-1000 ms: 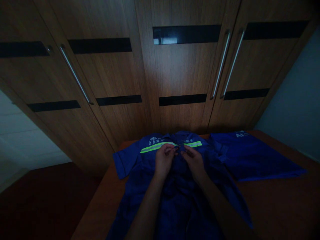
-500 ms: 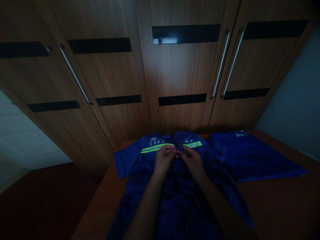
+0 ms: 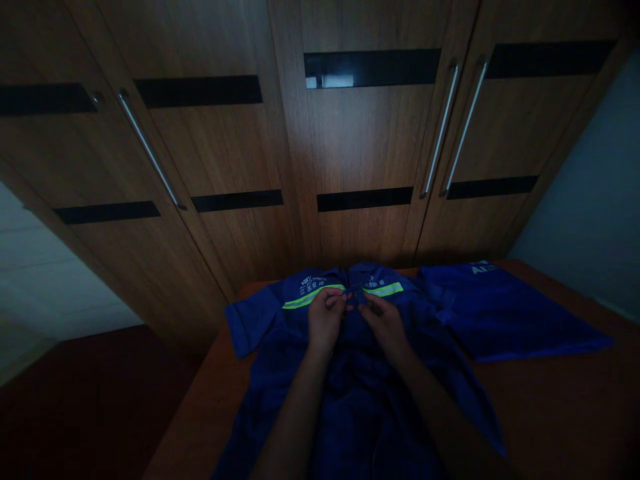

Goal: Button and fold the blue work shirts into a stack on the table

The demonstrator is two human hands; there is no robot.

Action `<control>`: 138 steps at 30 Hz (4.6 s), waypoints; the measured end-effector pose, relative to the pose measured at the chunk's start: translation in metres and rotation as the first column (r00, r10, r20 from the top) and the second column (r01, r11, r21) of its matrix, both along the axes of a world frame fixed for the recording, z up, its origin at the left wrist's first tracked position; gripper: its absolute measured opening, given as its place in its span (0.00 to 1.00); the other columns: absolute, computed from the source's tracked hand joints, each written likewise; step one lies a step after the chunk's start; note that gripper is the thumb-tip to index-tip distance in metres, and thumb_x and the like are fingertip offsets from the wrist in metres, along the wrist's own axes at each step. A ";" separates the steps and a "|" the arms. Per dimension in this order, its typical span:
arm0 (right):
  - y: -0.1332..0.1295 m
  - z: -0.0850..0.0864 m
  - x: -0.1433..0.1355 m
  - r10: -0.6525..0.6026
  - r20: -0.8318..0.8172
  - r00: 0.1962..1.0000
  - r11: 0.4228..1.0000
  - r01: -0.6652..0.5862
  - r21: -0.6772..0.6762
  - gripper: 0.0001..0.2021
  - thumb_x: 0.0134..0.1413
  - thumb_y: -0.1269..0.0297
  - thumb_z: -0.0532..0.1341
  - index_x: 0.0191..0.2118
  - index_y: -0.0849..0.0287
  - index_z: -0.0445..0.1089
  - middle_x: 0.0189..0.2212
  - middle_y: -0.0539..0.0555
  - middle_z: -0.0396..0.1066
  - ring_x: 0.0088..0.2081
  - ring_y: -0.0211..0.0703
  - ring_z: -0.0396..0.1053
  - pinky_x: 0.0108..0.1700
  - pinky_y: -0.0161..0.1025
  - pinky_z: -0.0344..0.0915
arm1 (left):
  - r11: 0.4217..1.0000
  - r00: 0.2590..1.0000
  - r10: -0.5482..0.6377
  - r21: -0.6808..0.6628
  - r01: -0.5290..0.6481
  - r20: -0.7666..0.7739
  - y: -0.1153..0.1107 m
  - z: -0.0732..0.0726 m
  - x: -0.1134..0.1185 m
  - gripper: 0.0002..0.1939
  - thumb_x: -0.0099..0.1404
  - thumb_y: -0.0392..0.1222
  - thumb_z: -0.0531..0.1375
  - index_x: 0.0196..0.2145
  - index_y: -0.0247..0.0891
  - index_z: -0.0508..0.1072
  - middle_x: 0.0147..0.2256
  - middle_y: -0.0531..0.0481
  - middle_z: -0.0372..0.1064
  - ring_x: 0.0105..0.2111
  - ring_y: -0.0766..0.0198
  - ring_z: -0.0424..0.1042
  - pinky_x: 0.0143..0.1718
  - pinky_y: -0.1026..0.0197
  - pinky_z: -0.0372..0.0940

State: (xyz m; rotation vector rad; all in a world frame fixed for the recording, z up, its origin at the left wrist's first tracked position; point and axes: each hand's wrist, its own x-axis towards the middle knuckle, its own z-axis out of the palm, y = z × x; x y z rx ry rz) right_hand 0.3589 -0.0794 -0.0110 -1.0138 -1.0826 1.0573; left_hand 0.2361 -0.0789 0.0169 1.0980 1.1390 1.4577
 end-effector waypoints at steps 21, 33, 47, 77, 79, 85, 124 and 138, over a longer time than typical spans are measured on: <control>-0.007 0.006 -0.002 -0.053 0.052 0.997 0.998 0.051 0.042 0.10 0.41 0.65 0.63 0.34 0.55 0.75 0.24 0.48 0.72 0.28 0.43 0.67 0.34 0.39 0.64 | 0.994 0.990 -0.018 0.101 0.033 -0.142 0.004 -0.012 0.000 0.04 0.54 0.35 0.61 0.30 0.38 0.70 0.26 0.53 0.73 0.25 0.67 0.72 0.27 0.68 0.64; -0.003 -0.002 -0.002 -0.121 0.286 0.951 0.987 0.085 0.135 0.13 0.47 0.62 0.58 0.38 0.60 0.72 0.22 0.47 0.65 0.25 0.39 0.64 0.29 0.35 0.62 | 0.993 0.993 -0.066 0.090 0.075 -0.102 0.004 -0.010 -0.001 0.05 0.53 0.39 0.62 0.30 0.37 0.72 0.26 0.52 0.74 0.23 0.67 0.72 0.26 0.67 0.65; -0.008 0.000 -0.004 -0.025 0.453 0.891 0.983 -0.060 0.173 0.18 0.46 0.67 0.57 0.46 0.59 0.62 0.18 0.40 0.57 0.21 0.35 0.60 0.25 0.32 0.57 | 0.980 0.964 -0.038 0.177 0.087 -0.264 0.002 -0.012 -0.001 0.06 0.54 0.31 0.59 0.30 0.38 0.75 0.29 0.50 0.74 0.32 0.62 0.74 0.36 0.63 0.65; -0.012 0.005 0.005 -0.349 0.847 0.401 0.926 0.009 0.377 0.09 0.59 0.65 0.54 0.39 0.54 0.72 0.36 0.54 0.76 0.37 0.44 0.72 0.40 0.37 0.63 | 0.997 0.976 0.023 0.080 -0.006 -0.217 0.003 -0.018 0.003 0.03 0.47 0.34 0.60 0.24 0.37 0.71 0.20 0.57 0.67 0.21 0.69 0.66 0.22 0.69 0.56; -0.011 0.006 0.008 -0.342 0.868 0.360 0.927 -0.025 0.375 0.08 0.59 0.66 0.54 0.37 0.53 0.72 0.33 0.54 0.76 0.36 0.43 0.71 0.39 0.36 0.63 | 0.995 0.969 0.028 0.096 -0.005 -0.244 0.003 -0.018 0.002 0.03 0.48 0.34 0.60 0.25 0.38 0.71 0.20 0.57 0.68 0.21 0.68 0.66 0.23 0.69 0.57; -0.011 0.007 0.011 -0.345 0.830 0.438 0.920 -0.020 0.392 0.08 0.59 0.65 0.55 0.41 0.54 0.70 0.38 0.54 0.75 0.38 0.43 0.71 0.41 0.37 0.64 | 0.989 0.950 0.003 0.141 0.043 -0.314 0.002 -0.015 0.001 0.04 0.50 0.34 0.60 0.27 0.38 0.72 0.23 0.55 0.71 0.25 0.65 0.71 0.28 0.66 0.62; -0.006 0.007 0.009 -0.237 0.653 0.719 0.941 0.002 0.339 0.09 0.60 0.63 0.52 0.37 0.56 0.69 0.34 0.54 0.75 0.36 0.44 0.72 0.40 0.38 0.65 | 0.994 1.000 -0.008 -0.111 0.010 0.021 -0.002 -0.016 0.005 0.13 0.48 0.39 0.62 0.35 0.37 0.73 0.18 0.59 0.67 0.16 0.73 0.62 0.18 0.71 0.54; 0.001 0.001 0.014 -0.071 0.432 0.899 0.996 0.039 0.081 0.12 0.51 0.55 0.56 0.26 0.56 0.67 0.21 0.49 0.68 0.24 0.40 0.66 0.28 0.35 0.61 | 0.980 0.642 0.128 0.196 0.035 -0.756 -0.010 -0.010 0.005 0.09 0.58 0.34 0.57 0.35 0.43 0.74 0.27 0.51 0.74 0.27 0.61 0.72 0.30 0.63 0.59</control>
